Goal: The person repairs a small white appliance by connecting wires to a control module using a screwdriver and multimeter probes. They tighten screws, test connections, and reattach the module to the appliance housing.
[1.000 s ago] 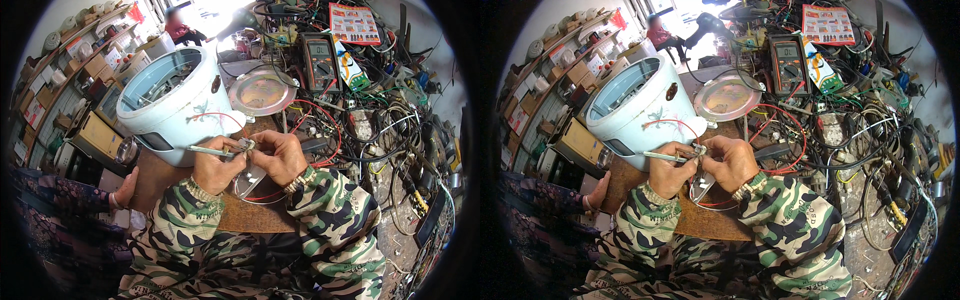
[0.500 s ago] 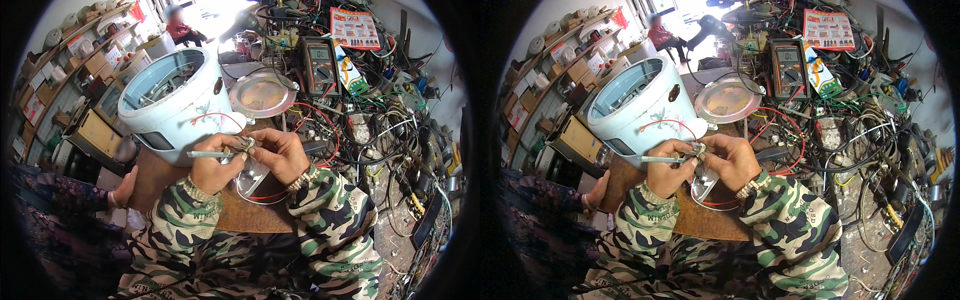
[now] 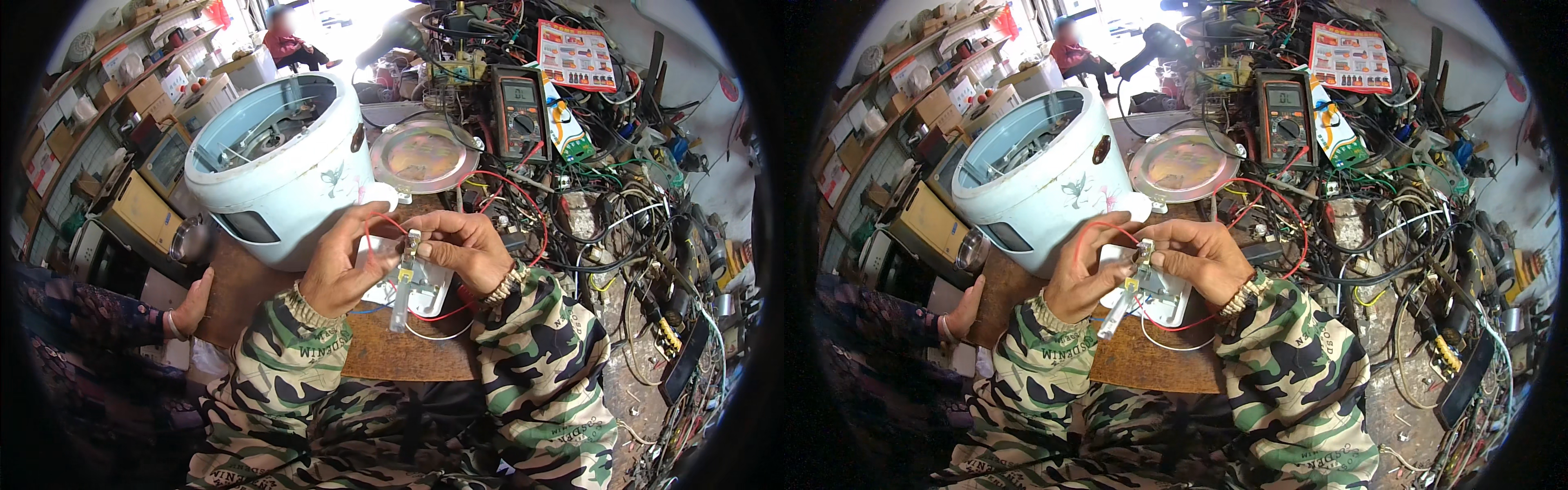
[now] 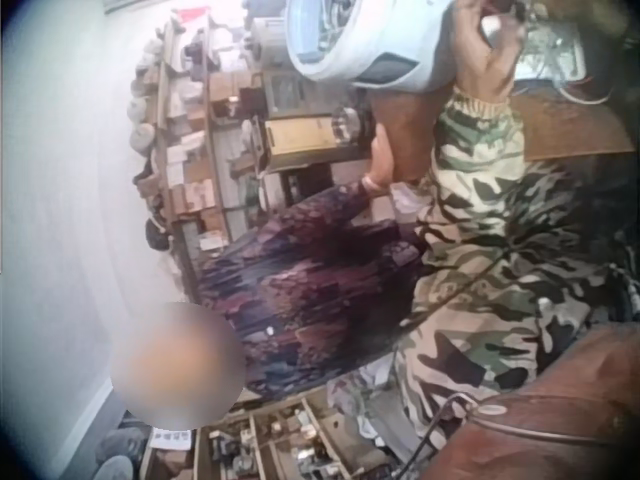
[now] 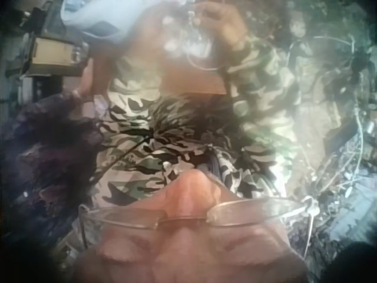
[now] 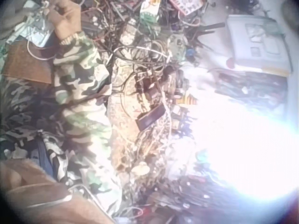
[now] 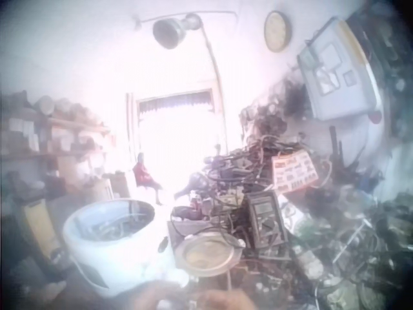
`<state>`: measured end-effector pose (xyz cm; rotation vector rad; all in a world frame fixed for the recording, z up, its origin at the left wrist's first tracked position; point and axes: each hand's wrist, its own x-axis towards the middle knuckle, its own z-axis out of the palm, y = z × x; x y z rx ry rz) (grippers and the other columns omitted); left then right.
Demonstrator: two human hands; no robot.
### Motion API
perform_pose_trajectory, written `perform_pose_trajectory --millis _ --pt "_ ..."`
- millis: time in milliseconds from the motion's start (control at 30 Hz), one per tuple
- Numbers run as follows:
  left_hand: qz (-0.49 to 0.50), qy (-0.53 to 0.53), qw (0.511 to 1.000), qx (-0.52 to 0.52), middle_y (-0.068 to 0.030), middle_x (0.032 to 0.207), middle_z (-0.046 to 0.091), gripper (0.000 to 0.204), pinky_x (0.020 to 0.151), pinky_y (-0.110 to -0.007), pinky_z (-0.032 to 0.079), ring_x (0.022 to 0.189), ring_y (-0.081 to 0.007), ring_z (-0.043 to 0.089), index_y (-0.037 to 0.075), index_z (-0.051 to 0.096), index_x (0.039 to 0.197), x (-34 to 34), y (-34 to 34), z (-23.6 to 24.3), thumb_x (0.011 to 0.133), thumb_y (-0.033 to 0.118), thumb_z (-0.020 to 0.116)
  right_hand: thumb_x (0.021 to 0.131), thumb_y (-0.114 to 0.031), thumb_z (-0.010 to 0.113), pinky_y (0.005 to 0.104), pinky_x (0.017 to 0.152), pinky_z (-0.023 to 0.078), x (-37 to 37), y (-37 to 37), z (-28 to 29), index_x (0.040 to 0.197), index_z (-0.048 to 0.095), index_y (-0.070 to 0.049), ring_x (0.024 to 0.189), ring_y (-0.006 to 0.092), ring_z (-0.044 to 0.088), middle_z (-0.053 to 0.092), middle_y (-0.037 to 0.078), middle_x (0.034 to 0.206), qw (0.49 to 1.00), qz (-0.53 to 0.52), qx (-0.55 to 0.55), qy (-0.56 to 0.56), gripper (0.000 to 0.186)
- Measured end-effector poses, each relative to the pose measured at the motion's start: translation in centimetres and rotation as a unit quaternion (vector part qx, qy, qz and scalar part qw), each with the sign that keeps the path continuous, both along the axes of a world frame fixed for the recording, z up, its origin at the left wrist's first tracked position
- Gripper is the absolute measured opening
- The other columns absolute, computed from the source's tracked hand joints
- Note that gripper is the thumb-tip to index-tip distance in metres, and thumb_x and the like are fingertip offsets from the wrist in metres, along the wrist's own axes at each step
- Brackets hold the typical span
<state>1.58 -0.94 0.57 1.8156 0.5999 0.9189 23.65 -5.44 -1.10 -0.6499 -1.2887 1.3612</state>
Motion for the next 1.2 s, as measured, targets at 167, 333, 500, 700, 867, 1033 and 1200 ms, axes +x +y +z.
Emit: perform_pose_trajectory --millis 167,333,500,700,867,1033,1200 --pt "-0.038 0.003 0.997 -0.070 -0.0140 0.126 0.060 0.059 0.092 -0.032 0.053 0.112 -0.0167 0.060 -0.005 0.047 0.142 0.4 0.5 -0.4 0.092 0.011 0.073 0.097 -0.001 0.065 0.0255 0.091 0.052 0.4 -0.1 -0.1 0.127 0.063 0.005 0.103 0.0117 0.066 0.072 0.007 0.111 1.000 0.022 -0.001 -0.012 0.031" --pt "-0.045 -0.004 0.994 -0.096 -0.0150 0.129 0.061 0.046 0.098 -0.033 0.050 0.116 -0.0167 0.059 -0.006 0.057 0.134 -0.3 0.9 -1.0 0.093 0.011 0.071 0.093 -0.001 0.071 0.0251 0.083 0.054 -0.8 0.2 -0.6 0.120 0.067 0.005 0.094 0.0109 0.068 0.074 0.007 0.105 0.999 -0.042 0.013 0.010 0.028" --pt "-0.055 0.037 0.993 -0.094 -0.0121 0.115 0.070 0.031 0.089 -0.028 0.052 0.103 -0.0141 0.064 -0.006 0.068 0.119 -0.4 0.6 0.2 0.093 0.009 0.072 0.086 -0.006 0.081 0.0234 0.068 0.053 -0.7 0.3 -0.5 0.092 0.072 0.001 0.074 0.0069 0.066 0.073 0.003 0.082 0.973 -0.178 0.085 -0.122 0.013" --pt "0.002 0.022 0.999 -0.036 -0.0082 0.097 0.072 0.020 0.082 -0.027 0.053 0.090 -0.0101 0.065 -0.007 0.069 0.104 -0.3 0.4 -0.1 0.090 0.007 0.073 0.088 -0.007 0.076 0.0227 0.062 0.048 -0.5 0.6 -0.7 0.094 0.072 0.002 0.067 0.0048 0.060 0.071 0.002 0.079 0.971 -0.195 0.026 -0.135 0.011" --pt "0.129 -0.056 0.988 -0.058 -0.0088 0.092 0.070 0.016 0.077 -0.027 0.053 0.084 -0.0093 0.063 -0.006 0.066 0.095 -0.2 0.5 -0.9 0.088 0.006 0.074 0.085 -0.002 0.071 0.0237 0.077 0.052 -0.5 -0.1 0.1 0.113 0.068 0.004 0.088 0.0085 0.064 0.072 0.007 0.097 0.969 -0.173 0.085 -0.157 0.029" --pt "0.161 -0.007 0.987 0.028 -0.0069 0.093 0.069 0.016 0.075 -0.026 0.051 0.084 -0.0084 0.061 -0.005 0.064 0.097 0.1 -0.1 -0.9 0.089 0.006 0.072 0.089 -0.009 0.076 0.0249 0.079 0.052 -1.2 -1.0 1.3 0.111 0.068 0.005 0.089 0.0088 0.065 0.073 0.007 0.095 0.983 -0.135 0.034 -0.119 0.028" --pt "0.132 -0.035 0.991 -0.009 -0.0070 0.096 0.070 0.017 0.078 -0.025 0.051 0.088 -0.0085 0.063 -0.006 0.065 0.103 -0.1 -0.4 0.0 0.095 0.008 0.068 0.093 -0.014 0.074 0.0250 0.075 0.052 -0.3 -0.2 0.3 0.102 0.070 0.005 0.081 0.0102 0.066 0.073 0.007 0.089 0.991 -0.114 -0.054 -0.044 0.022"
